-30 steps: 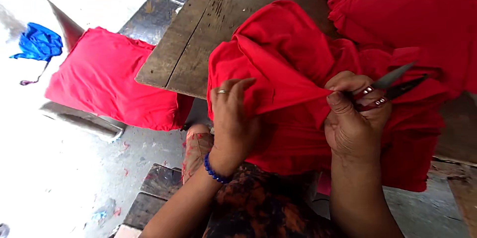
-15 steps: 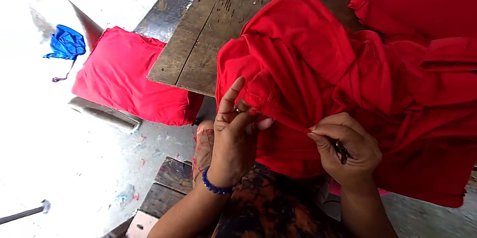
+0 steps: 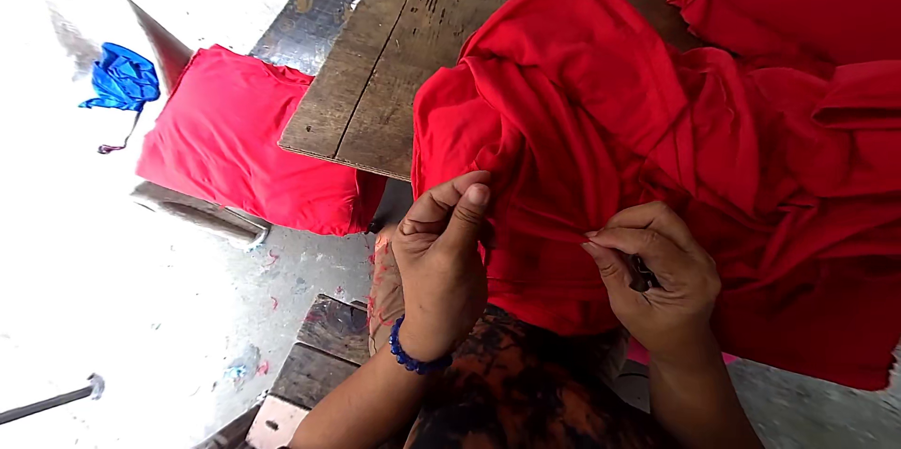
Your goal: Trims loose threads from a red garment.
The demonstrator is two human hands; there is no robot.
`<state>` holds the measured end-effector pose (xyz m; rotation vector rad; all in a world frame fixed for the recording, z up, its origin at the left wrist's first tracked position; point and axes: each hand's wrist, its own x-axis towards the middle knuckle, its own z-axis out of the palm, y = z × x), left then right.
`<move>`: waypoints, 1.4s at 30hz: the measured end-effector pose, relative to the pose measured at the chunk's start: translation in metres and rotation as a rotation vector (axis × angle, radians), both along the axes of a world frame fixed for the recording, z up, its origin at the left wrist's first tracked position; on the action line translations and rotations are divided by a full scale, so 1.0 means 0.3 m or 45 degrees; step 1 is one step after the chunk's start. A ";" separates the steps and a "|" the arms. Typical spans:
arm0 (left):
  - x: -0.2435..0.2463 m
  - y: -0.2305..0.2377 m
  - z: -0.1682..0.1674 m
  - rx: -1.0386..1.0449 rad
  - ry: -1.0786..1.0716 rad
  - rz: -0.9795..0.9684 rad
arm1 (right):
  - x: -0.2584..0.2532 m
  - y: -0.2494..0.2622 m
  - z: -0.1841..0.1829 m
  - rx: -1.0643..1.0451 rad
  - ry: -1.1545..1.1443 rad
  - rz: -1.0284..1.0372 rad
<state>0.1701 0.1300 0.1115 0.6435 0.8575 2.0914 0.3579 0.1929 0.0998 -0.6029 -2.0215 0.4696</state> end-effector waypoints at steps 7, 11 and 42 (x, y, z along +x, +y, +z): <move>-0.003 -0.011 -0.016 0.226 -0.005 -0.102 | -0.003 -0.026 0.069 -0.220 -0.048 -0.035; -0.006 -0.006 -0.030 0.209 0.171 -0.063 | -0.014 -0.049 0.132 -0.245 -0.023 0.043; -0.005 0.004 -0.060 0.327 0.241 -0.068 | -0.104 -0.030 0.091 -0.272 -0.014 -0.068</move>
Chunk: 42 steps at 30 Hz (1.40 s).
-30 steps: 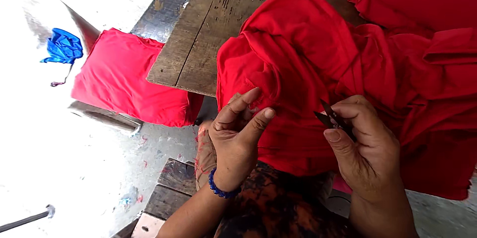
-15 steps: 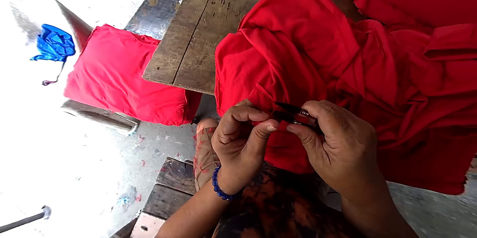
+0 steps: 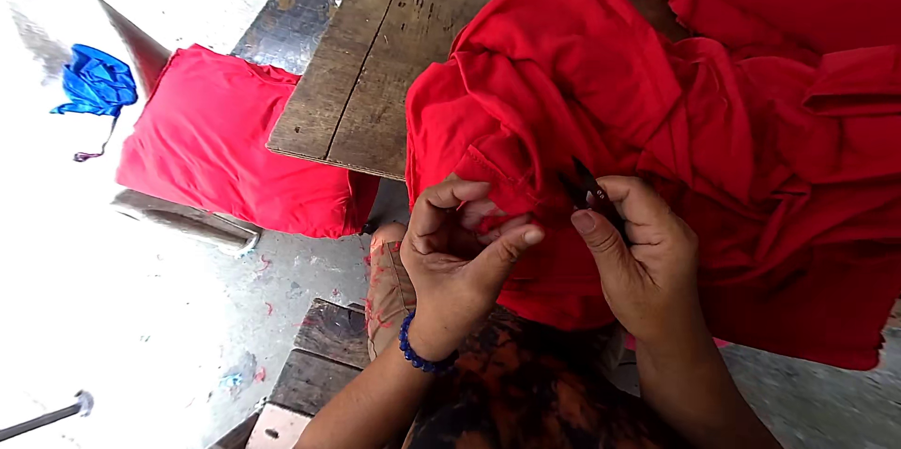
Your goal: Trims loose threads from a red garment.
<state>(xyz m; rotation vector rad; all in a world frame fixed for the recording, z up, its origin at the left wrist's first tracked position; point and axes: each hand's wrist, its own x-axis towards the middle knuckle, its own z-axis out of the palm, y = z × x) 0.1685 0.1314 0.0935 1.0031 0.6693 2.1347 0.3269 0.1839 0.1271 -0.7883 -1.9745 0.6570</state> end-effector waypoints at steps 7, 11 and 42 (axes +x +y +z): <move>-0.003 0.012 -0.009 -0.052 0.130 0.120 | 0.017 -0.009 -0.003 0.099 -0.069 0.063; 0.001 0.004 -0.007 -0.038 0.134 0.105 | 0.011 -0.021 0.009 0.269 -0.251 -0.017; -0.009 0.014 -0.022 -0.146 0.064 0.057 | 0.019 -0.014 -0.031 0.007 -0.004 0.113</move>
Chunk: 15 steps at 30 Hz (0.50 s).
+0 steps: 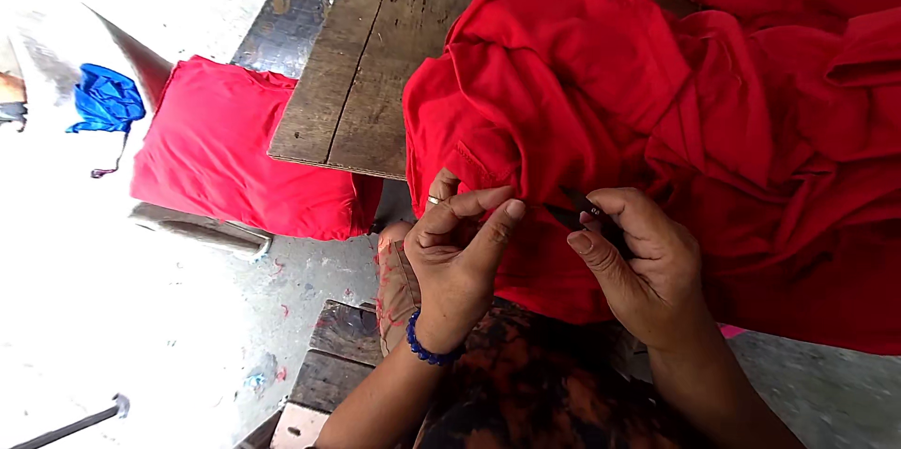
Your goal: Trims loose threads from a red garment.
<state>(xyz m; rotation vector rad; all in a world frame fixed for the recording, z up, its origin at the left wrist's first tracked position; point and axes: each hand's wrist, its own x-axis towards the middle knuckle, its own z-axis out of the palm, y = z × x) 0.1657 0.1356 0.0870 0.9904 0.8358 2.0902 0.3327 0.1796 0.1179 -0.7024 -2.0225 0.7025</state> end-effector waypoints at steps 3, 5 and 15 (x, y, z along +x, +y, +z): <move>-0.001 -0.003 -0.003 0.053 0.004 -0.011 | 0.004 -0.009 0.001 0.076 -0.056 -0.030; 0.001 -0.007 -0.008 0.079 0.031 0.007 | 0.004 -0.017 0.002 0.143 -0.115 -0.059; 0.019 -0.016 -0.022 0.207 0.277 0.085 | -0.036 -0.050 0.037 0.463 -0.310 -0.275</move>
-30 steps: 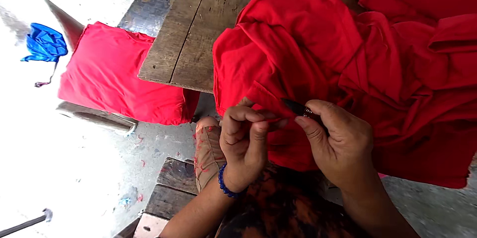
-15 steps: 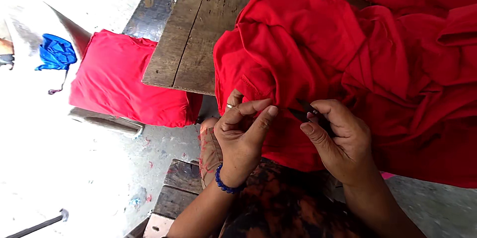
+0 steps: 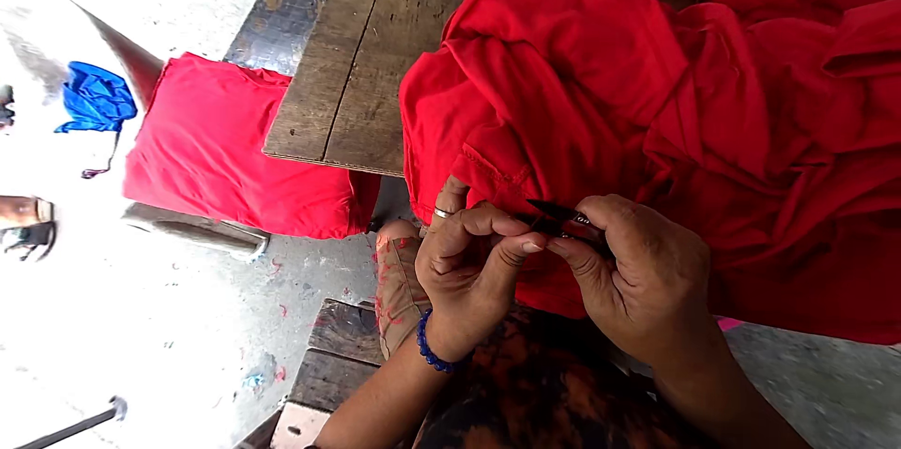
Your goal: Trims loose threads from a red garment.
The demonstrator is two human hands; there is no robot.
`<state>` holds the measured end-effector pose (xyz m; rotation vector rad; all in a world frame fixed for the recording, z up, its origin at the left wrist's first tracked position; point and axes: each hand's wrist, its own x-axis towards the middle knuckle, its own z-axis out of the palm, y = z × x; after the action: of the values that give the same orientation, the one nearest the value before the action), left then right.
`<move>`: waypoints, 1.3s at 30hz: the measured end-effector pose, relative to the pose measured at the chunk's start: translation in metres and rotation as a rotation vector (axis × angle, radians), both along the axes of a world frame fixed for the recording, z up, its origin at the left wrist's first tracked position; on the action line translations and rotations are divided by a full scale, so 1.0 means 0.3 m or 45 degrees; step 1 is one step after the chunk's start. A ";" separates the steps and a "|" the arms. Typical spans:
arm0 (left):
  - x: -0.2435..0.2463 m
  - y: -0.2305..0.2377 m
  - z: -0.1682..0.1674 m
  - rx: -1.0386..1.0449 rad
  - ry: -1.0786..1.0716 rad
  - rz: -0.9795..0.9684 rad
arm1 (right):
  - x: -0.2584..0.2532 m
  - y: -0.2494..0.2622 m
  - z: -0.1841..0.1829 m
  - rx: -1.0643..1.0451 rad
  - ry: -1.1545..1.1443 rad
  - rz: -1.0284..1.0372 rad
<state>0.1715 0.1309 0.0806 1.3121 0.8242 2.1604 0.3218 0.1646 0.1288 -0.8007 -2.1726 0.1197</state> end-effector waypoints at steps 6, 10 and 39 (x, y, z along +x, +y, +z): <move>0.011 -0.005 -0.004 -0.012 -0.149 -0.111 | 0.004 0.005 -0.005 -0.055 0.029 -0.044; 0.008 -0.020 0.016 0.016 -0.548 -0.384 | 0.025 0.036 -0.042 -0.250 0.272 0.062; -0.005 -0.013 0.038 -0.078 -0.393 -0.190 | 0.025 0.043 -0.066 -0.181 0.397 0.144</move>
<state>0.1701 0.1270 0.0918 0.9460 0.6412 2.1288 0.3293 0.1774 0.1089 -0.6859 -1.9269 0.4320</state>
